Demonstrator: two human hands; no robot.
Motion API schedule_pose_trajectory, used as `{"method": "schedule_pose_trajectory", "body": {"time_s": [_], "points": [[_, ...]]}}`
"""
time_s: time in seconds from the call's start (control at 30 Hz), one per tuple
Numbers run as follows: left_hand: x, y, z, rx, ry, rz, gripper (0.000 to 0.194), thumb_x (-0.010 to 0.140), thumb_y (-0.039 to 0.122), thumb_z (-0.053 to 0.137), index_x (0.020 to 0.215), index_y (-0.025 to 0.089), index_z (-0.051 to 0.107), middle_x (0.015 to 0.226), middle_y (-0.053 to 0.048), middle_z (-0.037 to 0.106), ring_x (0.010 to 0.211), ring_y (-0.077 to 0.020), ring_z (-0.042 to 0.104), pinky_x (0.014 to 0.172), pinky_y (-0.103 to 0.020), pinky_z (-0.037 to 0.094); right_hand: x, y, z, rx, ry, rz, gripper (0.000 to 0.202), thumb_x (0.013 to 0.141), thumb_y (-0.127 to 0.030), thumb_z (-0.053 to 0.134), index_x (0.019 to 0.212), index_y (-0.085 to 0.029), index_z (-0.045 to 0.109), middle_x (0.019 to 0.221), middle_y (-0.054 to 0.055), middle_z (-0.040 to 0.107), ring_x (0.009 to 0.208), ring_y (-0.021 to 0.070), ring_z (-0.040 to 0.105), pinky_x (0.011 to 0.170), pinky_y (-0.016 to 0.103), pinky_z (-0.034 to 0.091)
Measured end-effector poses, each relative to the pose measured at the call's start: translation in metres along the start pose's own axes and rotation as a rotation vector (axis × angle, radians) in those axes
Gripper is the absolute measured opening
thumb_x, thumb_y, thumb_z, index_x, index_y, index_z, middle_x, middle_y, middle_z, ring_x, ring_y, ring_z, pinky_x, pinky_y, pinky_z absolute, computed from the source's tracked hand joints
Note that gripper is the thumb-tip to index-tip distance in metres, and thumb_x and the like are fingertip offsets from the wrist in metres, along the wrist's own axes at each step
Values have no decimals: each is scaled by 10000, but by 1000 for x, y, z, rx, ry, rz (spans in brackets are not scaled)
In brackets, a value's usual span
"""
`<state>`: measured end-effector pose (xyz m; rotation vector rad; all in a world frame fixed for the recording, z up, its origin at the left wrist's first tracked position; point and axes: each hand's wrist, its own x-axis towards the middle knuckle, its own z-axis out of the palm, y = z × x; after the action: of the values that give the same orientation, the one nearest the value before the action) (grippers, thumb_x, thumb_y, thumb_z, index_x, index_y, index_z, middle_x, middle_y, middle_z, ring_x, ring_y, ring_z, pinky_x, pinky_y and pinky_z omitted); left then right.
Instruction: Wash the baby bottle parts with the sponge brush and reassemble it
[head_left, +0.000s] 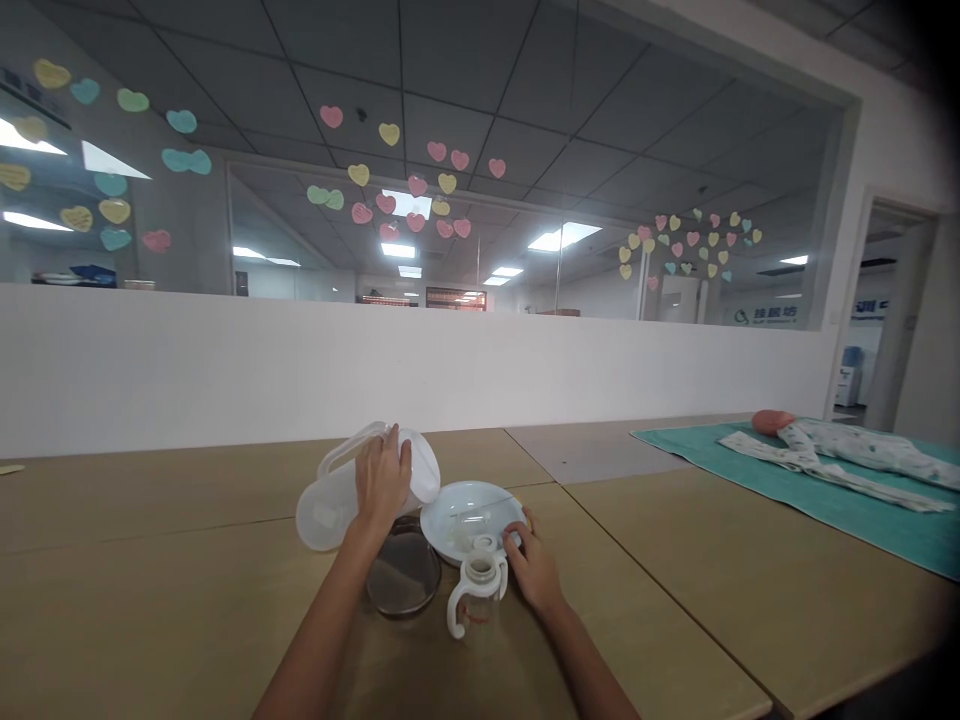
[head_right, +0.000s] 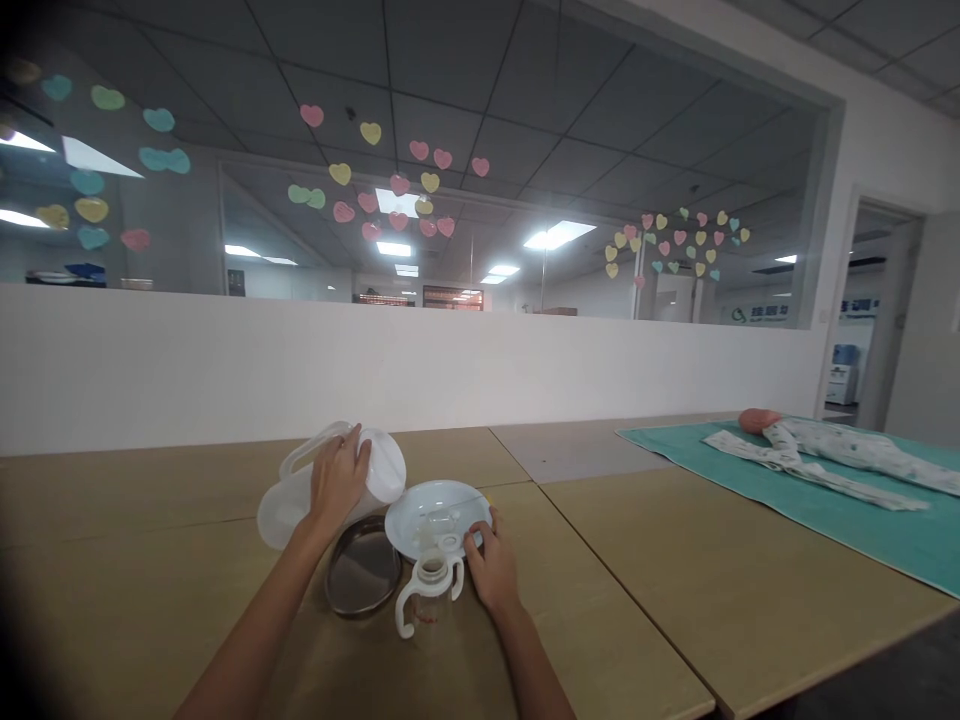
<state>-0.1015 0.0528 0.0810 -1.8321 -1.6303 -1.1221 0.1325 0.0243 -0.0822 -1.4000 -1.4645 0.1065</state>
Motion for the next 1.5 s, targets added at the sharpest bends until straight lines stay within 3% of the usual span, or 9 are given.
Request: {"method": "schedule_pose_trajectory", "body": {"time_s": [0.23, 0.4, 0.5, 0.63, 0.77, 0.9, 1.23, 1.37, 1.5], "points": [[0, -1, 4, -77, 24, 47, 445, 915, 293, 362, 1248, 72, 558, 1093, -215, 641, 1065, -330, 569, 916, -466, 431, 0, -1, 0, 21, -25, 9, 315, 836, -418, 418, 856, -208, 652, 1306, 113, 493, 1111, 212, 556, 886, 304, 437], [5, -11, 2, -411, 45, -128, 447, 895, 331, 407, 1234, 97, 580, 1194, -169, 625, 1123, -294, 567, 980, -426, 421, 0, -3, -1, 8, -44, 30, 301, 839, -414, 423, 872, -213, 644, 1348, 113, 464, 1165, 216, 521, 920, 306, 415], [8, -12, -5, -560, 102, -233, 429, 880, 350, 432, 1212, 139, 604, 1206, -129, 631, 1104, -270, 588, 987, -413, 425, 0, -3, -1, 13, -55, 31, 297, 846, -404, 416, 880, -211, 639, 1354, 117, 460, 1154, 212, 533, 925, 304, 411], [9, -3, -26, -664, 177, -204, 403, 849, 353, 473, 1164, 166, 641, 1179, -94, 654, 1070, -248, 611, 982, -386, 436, 1, -3, 0, 24, -53, 21, 294, 847, -388, 417, 880, -201, 642, 1357, 141, 457, 1170, 233, 527, 923, 327, 414], [3, 18, -53, -618, 124, -104, 365, 800, 326, 523, 1090, 175, 686, 1114, -74, 689, 1052, -240, 623, 945, -351, 464, 1, -4, -1, 9, -53, 20, 301, 855, -387, 410, 888, -194, 639, 1362, 153, 445, 1266, 249, 439, 954, 340, 393], [-7, 40, -74, -474, 32, -53, 354, 786, 311, 532, 1075, 187, 696, 1102, -66, 695, 1044, -248, 627, 926, -361, 473, 0, -2, 0, -6, -56, 23, 293, 858, -386, 409, 885, -199, 632, 1359, 139, 442, 1239, 226, 468, 932, 318, 410], [-21, 63, -92, -325, -98, 139, 344, 783, 285, 521, 1074, 232, 698, 1054, -51, 710, 967, -256, 643, 856, -362, 486, 0, 1, 2, 18, -72, 37, 324, 861, -427, 387, 876, -200, 618, 1363, 147, 419, 1211, 226, 492, 908, 324, 427], [-16, 57, -88, -405, -159, 104, 347, 771, 310, 536, 1065, 235, 703, 1076, -51, 705, 1008, -255, 634, 888, -355, 476, 0, 2, 1, 22, -79, 35, 336, 868, -435, 376, 880, -200, 616, 1355, 151, 424, 1160, 219, 531, 908, 326, 427], [0, 26, -80, -630, -168, -105, 365, 737, 373, 584, 1017, 183, 721, 1068, -84, 707, 1004, -255, 639, 933, -362, 459, -1, 1, 0, 8, -81, 37, 334, 869, -434, 379, 882, -203, 619, 1368, 140, 415, 1202, 221, 499, 919, 322, 419]]}}
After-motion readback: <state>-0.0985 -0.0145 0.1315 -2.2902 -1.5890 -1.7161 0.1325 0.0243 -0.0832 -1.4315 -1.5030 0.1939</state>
